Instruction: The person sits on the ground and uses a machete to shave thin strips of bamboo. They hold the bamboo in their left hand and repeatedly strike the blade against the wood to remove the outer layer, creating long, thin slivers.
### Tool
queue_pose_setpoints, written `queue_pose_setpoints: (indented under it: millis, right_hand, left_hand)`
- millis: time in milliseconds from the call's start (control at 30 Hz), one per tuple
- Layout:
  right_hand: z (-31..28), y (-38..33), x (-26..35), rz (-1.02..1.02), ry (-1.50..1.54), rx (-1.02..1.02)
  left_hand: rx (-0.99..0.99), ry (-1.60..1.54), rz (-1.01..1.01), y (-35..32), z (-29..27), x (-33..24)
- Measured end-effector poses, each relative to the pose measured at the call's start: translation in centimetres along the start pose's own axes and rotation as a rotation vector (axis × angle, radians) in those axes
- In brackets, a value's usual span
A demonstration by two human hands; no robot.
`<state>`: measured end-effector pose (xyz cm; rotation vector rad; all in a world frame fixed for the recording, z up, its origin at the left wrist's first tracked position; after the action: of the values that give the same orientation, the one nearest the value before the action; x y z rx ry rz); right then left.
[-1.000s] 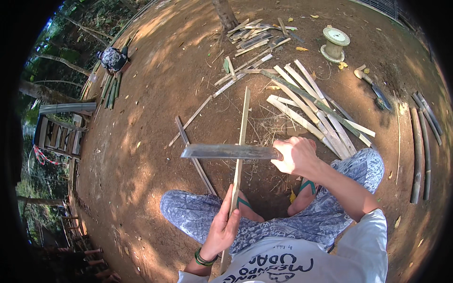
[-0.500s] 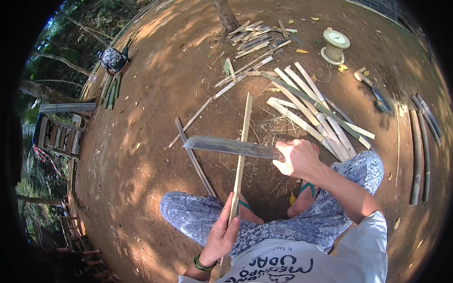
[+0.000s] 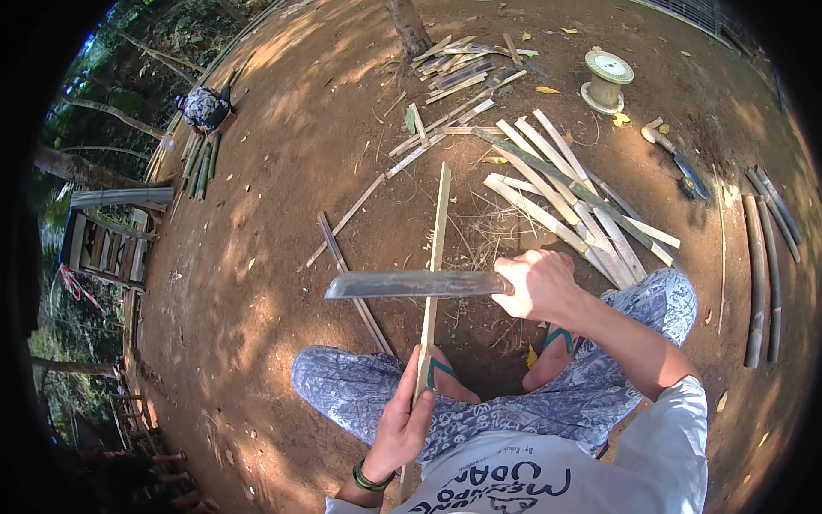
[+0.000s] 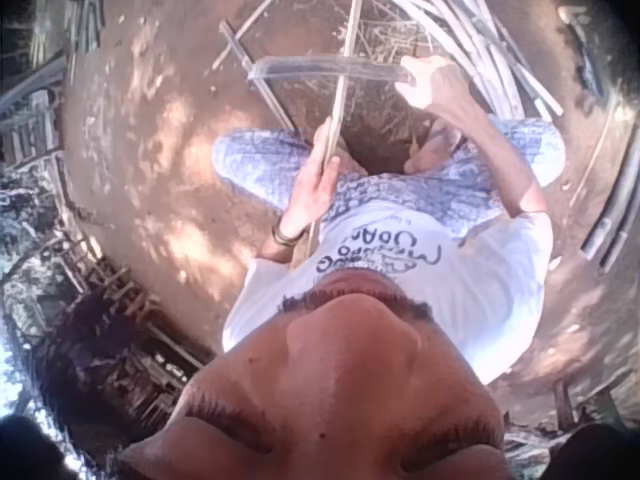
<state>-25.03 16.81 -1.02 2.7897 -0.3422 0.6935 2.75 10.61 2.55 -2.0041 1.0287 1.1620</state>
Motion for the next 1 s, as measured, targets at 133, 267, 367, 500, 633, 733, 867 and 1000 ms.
queue_pose_setpoints:
  millis: [133, 267, 367, 500, 633, 733, 867, 1000]
  right_hand:
    - [-0.5, -0.3, 1.4, 0.059, 0.049, 0.112]
    - [0.1, -0.5, -0.2, -0.044, 0.008, -0.011]
    - [-0.3, 0.7, -2.4, 0.098, -0.060, -0.069]
    - [-0.6, -0.3, -0.4, -0.002, -0.002, -0.019]
    - [-0.9, 0.9, -3.9, 0.098, -0.117, 0.018]
    - [-0.5, 0.2, -1.4, -0.072, -0.022, 0.013]
    - [-2.1, 2.4, -4.7, 0.153, -0.078, -0.023]
    - [-1.9, 1.4, -2.7, 0.185, -0.074, 0.069]
  left_hand:
    - [-0.004, -0.034, -0.026, 0.4, 0.1, -0.7]
    - [0.034, -0.079, -0.034, -0.2, 0.6, -0.3]
    - [0.060, -0.088, -0.084, -0.6, 0.5, 0.1]
    - [0.051, -0.041, -0.073, -0.9, 0.5, 0.3]
    - [0.069, -0.035, -0.084, -1.3, 0.5, 0.5]
    - [0.053, -0.040, -0.116, -1.7, 0.4, 0.8]
    - [0.102, -0.154, -0.185, -2.2, 0.5, 0.0]
    - [0.063, -0.122, -0.137, -2.1, 0.5, 0.6]
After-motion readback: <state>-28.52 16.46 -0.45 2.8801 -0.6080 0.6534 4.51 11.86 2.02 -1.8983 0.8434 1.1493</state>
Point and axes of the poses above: each hand's wrist, its own y-axis towards the middle knuckle, its own z-axis out of the palm, x = y × z, the point moved 3 cm from there along y, towards the middle knuckle, and after that the axes turned 3 degrees about y, right-handed, at the moved point
